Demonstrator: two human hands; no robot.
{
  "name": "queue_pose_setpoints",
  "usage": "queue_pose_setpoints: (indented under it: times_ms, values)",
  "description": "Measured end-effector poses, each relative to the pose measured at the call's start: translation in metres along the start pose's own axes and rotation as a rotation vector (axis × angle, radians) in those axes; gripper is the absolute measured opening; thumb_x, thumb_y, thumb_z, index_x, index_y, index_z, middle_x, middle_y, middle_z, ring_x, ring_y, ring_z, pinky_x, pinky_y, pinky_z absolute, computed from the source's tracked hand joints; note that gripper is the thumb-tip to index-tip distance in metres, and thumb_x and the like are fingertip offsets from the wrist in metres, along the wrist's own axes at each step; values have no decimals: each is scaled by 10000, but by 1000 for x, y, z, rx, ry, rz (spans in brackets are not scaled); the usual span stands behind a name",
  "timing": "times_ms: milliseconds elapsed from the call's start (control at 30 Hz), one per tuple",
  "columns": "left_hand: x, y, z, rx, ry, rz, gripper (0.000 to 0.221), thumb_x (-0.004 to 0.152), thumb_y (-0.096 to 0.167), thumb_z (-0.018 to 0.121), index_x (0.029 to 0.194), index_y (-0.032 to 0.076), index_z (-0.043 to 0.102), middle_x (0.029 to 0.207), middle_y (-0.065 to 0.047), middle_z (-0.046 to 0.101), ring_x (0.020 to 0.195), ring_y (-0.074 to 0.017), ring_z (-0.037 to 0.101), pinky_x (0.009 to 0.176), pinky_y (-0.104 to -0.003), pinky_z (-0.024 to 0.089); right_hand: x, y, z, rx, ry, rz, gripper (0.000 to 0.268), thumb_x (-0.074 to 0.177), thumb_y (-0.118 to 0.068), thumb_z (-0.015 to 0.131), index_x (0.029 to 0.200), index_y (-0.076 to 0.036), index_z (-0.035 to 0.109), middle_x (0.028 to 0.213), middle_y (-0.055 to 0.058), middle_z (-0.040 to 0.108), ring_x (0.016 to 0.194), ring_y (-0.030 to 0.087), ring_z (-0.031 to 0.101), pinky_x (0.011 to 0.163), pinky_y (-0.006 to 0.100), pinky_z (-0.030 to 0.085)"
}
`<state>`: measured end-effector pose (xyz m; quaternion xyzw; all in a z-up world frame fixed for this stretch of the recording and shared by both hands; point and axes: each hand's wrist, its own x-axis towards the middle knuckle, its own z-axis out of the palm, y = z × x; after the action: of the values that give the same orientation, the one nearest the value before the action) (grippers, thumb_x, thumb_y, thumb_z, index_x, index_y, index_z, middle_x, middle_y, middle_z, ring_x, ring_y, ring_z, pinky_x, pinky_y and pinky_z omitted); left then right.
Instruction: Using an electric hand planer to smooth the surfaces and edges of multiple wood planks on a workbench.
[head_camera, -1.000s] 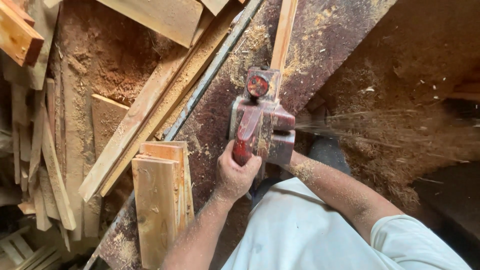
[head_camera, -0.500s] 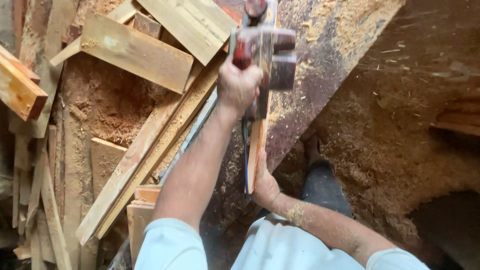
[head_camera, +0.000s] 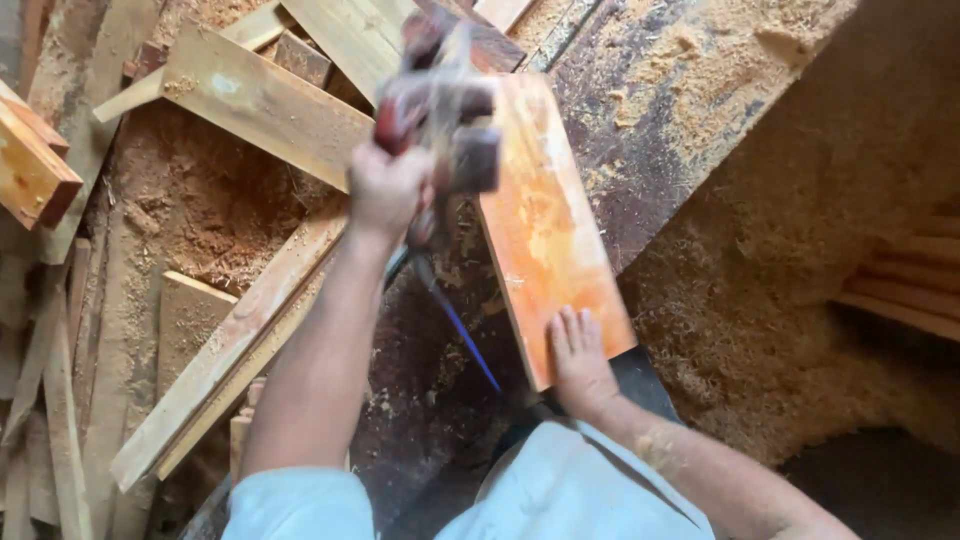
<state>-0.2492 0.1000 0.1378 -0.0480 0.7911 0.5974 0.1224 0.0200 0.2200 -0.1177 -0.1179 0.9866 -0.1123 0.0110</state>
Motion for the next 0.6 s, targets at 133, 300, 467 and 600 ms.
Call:
queue_pose_setpoints:
  times_ms: [133,300,467,600]
  values:
    - [-72,-70,-56,47,184,-224,101,626,67,530,527,78,515,360,-15,422,249,-108,363,225,-268,307,-15,41,-10,22,-53,95,870,596,-207,535,1387,-126,181,1440,189,144,1309,436,99,1043,560,69]
    - [-144,-177,-89,45,459,-502,236,606,183,676,453,73,534,344,-27,428,261,-111,378,264,-283,279,-19,57,-36,841,261,928,278,687,-221,701,866,-44,582,744,38,534,661,143,496,626,291,422]
    - [-218,-228,-105,165,439,-647,312,598,308,651,406,75,570,345,-23,493,316,-149,480,417,-303,411,28,24,-86,1856,28,1525,492,803,-421,498,1228,-188,412,1238,27,513,1141,217,503,927,434,415]
    - [-237,-287,-108,170,471,-627,202,520,248,604,608,67,620,512,-30,552,496,-154,499,517,-351,431,32,47,-62,1777,80,1389,463,797,-529,513,1124,-203,541,1103,-2,600,969,133,584,822,299,489]
